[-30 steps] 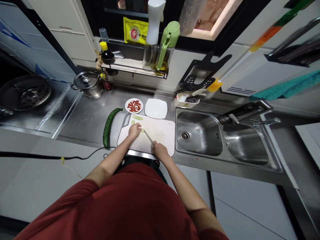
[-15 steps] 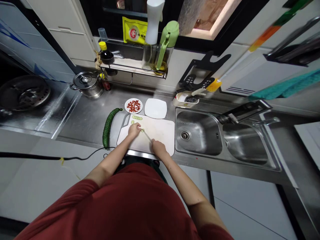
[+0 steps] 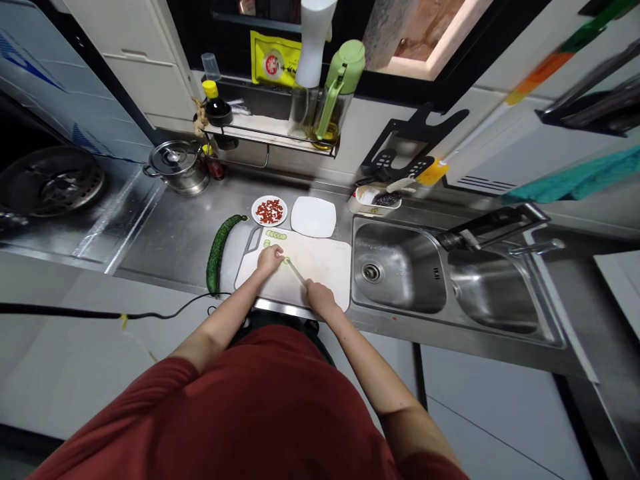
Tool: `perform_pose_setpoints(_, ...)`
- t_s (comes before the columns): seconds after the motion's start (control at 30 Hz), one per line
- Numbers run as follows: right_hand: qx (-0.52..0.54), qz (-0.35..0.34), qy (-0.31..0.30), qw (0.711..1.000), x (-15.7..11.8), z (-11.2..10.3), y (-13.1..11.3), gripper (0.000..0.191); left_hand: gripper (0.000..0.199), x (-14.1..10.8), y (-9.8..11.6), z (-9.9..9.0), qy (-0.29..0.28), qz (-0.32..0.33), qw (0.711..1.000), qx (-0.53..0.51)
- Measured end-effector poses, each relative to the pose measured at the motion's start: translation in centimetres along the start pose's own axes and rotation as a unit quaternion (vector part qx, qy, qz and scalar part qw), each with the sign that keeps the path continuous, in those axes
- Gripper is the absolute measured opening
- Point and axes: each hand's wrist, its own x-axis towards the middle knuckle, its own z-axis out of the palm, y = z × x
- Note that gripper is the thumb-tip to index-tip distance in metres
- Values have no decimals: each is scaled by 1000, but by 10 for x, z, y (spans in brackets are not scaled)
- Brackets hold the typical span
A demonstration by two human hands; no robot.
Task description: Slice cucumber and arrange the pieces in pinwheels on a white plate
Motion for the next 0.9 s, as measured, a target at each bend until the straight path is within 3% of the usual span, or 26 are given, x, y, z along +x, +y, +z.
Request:
perform_pose_setpoints(0.53,-10,0,19,1000,5,2,-4,28,18,1,0,0,-3,-15,1000,-13)
perform_pose_setpoints(0.9,-12,1,-7,1000,-8,2,5,26,19,1,0,-1,-4,-22,1000,-7)
